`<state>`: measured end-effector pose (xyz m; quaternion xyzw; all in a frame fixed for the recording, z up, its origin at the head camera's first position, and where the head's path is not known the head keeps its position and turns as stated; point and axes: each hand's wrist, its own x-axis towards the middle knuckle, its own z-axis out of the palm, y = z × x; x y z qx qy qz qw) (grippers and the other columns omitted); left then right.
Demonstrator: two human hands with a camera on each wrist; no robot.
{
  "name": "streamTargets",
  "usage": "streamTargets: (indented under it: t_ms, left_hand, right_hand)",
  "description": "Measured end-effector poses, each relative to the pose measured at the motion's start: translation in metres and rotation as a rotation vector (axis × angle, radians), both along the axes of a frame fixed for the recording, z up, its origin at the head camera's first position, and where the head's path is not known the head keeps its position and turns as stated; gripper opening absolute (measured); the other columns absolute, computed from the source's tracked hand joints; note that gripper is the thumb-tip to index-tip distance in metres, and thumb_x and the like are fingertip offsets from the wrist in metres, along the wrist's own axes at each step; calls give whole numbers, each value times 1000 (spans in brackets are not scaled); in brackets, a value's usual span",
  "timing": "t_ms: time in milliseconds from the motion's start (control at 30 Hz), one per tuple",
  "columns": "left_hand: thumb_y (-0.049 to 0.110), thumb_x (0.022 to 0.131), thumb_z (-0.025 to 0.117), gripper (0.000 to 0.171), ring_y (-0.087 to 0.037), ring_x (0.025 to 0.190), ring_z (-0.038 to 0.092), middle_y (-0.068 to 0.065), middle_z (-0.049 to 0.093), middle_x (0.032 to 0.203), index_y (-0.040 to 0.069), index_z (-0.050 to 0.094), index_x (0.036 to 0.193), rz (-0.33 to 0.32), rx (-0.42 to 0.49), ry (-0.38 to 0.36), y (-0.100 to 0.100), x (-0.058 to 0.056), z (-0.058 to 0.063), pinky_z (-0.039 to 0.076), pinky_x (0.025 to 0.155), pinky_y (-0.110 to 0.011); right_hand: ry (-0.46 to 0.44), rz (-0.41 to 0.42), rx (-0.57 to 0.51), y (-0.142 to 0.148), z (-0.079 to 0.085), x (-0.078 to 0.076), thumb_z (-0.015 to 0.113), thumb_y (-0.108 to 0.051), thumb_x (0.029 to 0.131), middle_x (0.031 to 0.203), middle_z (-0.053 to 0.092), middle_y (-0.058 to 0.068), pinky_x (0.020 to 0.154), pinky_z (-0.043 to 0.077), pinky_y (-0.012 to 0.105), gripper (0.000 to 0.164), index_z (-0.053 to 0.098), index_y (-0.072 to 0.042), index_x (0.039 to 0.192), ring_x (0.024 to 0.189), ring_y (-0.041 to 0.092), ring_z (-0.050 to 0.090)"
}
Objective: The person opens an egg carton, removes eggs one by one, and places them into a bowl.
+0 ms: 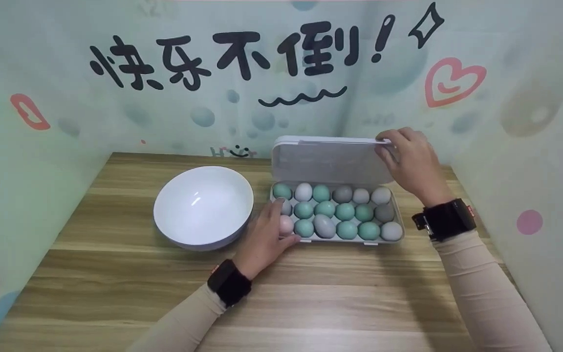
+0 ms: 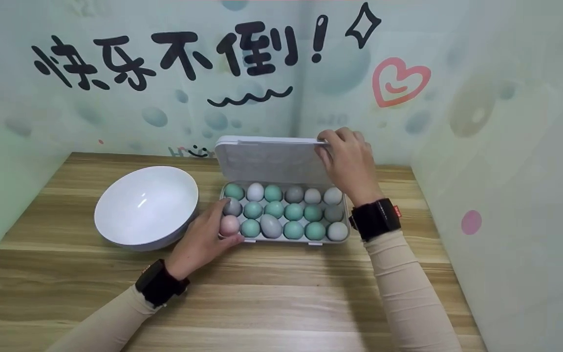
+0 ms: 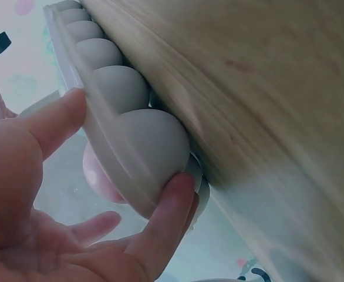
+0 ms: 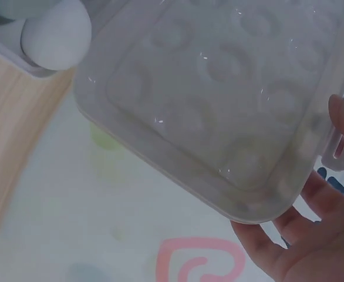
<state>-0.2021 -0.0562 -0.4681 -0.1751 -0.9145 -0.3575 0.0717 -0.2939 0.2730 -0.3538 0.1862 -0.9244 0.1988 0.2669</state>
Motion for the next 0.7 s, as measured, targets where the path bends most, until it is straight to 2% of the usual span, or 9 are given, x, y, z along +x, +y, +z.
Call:
streamTargets:
  t_ms: [267,500,700]
  left_hand:
    - [35,92,85,86,-48,144,47,-32,43,158,1,41,157,32,-24,-48,1,-1,2,39,120,-59]
    - [37,90,87,87,-48,142,49,-32,47,155,-1,43,155,40,-52,-21,1,-2,2,42,118,-56]
    - [36,89,87,88,-47,142,49,-31,46,155,-1,43,155,42,-41,-27,2,-2,2,42,118,-56]
  right_hand:
    - [-13,-19,-55,-2,-4,-15,68,-20,105,114,62,20,91,43,55,22,72,-9,124,110,40,55]
    - [-28,11,-88,-1,-6,-26,66,-20,107,114,61,22,92,42,56,23,69,-6,125,110,43,53]
    - [-66,30,-98,-1,-6,-38,61,-17,109,117,62,22,96,40,57,23,66,-4,126,112,43,52]
